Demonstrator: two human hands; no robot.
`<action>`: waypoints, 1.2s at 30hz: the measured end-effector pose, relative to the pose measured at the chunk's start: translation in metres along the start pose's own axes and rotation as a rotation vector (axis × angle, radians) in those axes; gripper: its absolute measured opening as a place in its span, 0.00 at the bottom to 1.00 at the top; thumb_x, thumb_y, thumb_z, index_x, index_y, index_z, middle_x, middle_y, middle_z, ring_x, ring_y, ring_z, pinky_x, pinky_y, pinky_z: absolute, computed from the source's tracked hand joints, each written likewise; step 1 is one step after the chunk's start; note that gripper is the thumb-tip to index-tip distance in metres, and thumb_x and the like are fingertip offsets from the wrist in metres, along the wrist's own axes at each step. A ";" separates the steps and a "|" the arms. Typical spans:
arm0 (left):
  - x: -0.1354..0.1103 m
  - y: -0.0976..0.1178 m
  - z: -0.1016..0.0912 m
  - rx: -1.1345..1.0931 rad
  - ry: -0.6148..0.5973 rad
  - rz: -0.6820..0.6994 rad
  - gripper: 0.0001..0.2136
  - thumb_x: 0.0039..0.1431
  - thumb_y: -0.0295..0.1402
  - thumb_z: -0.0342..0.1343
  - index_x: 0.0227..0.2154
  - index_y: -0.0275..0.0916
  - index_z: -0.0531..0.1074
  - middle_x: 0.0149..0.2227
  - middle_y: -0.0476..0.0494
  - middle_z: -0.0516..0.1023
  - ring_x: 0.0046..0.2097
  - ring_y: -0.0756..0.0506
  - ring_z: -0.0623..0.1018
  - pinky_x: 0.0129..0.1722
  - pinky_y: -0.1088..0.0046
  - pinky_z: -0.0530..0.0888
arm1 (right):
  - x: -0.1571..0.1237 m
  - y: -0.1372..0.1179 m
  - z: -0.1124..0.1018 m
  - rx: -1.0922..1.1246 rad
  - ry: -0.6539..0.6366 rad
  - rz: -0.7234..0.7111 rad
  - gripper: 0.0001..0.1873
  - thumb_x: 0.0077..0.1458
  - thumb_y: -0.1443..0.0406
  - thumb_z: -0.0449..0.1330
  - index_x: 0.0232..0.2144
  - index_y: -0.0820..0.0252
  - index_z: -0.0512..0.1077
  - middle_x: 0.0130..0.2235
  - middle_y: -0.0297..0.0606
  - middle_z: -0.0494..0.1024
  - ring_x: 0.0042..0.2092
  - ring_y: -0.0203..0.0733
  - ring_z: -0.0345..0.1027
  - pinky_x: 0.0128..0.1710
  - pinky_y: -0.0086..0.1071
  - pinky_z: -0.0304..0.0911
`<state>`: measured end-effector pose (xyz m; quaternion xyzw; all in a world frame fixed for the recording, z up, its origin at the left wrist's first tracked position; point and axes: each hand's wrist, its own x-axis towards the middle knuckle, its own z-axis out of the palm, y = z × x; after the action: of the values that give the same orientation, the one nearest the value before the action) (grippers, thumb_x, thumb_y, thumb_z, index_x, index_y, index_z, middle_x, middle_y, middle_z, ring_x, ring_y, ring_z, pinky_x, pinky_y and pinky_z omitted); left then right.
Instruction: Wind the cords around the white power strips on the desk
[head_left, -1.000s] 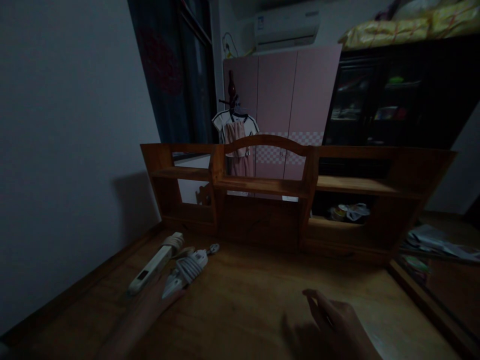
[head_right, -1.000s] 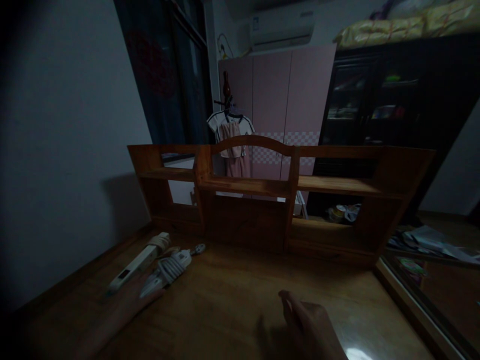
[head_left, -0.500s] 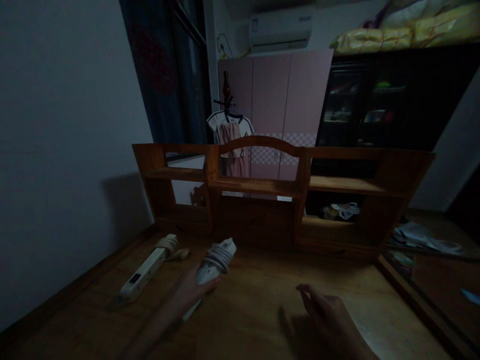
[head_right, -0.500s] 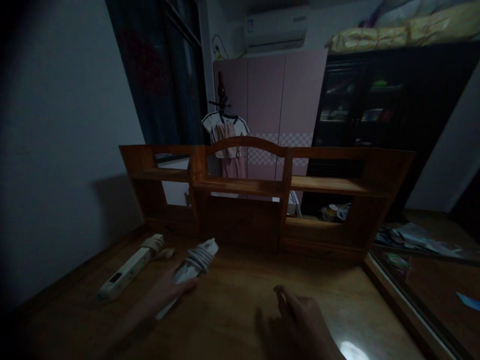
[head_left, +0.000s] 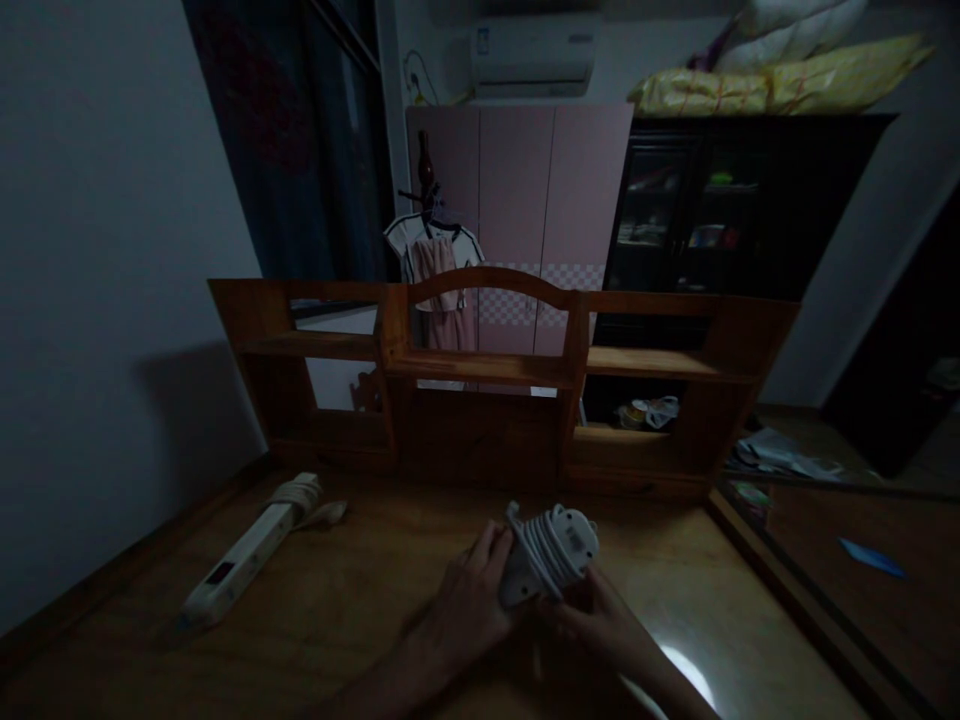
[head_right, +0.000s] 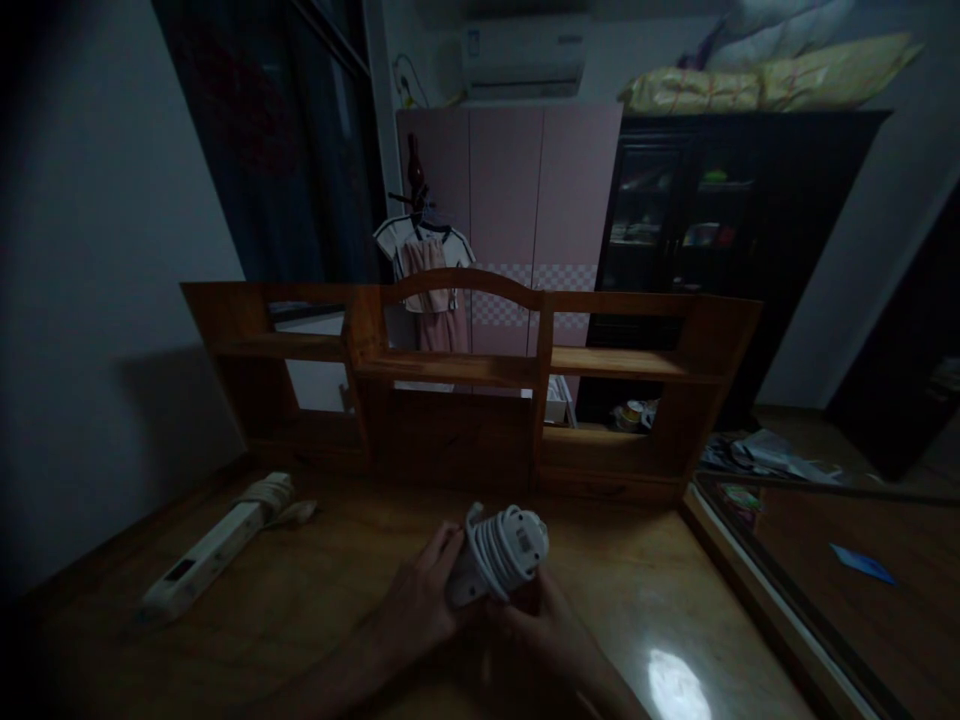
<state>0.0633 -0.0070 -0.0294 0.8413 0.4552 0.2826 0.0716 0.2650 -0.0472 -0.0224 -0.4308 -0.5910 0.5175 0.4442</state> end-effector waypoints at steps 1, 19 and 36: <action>-0.001 0.000 0.001 0.000 -0.004 0.046 0.33 0.52 0.45 0.56 0.59 0.42 0.55 0.60 0.32 0.60 0.56 0.34 0.69 0.51 0.57 0.70 | 0.001 0.001 0.001 0.049 -0.017 0.009 0.25 0.49 0.58 0.64 0.47 0.63 0.69 0.40 0.43 0.77 0.41 0.45 0.72 0.40 0.34 0.67; -0.002 -0.006 0.000 -0.043 0.005 -0.034 0.33 0.54 0.45 0.57 0.61 0.46 0.53 0.65 0.34 0.50 0.57 0.34 0.69 0.48 0.55 0.73 | -0.002 0.011 -0.008 -0.869 0.140 -0.327 0.13 0.59 0.64 0.52 0.26 0.62 0.72 0.23 0.34 0.71 0.23 0.33 0.63 0.25 0.26 0.55; 0.001 -0.011 0.003 -0.055 -0.039 -0.043 0.38 0.50 0.45 0.60 0.62 0.48 0.50 0.66 0.37 0.48 0.57 0.34 0.68 0.51 0.54 0.72 | 0.000 0.013 -0.008 -0.927 0.143 -0.351 0.10 0.57 0.66 0.52 0.25 0.60 0.67 0.22 0.32 0.68 0.22 0.32 0.61 0.23 0.25 0.53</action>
<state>0.0574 0.0003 -0.0352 0.8344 0.4637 0.2770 0.1098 0.2738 -0.0445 -0.0345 -0.5113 -0.7904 0.0867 0.3259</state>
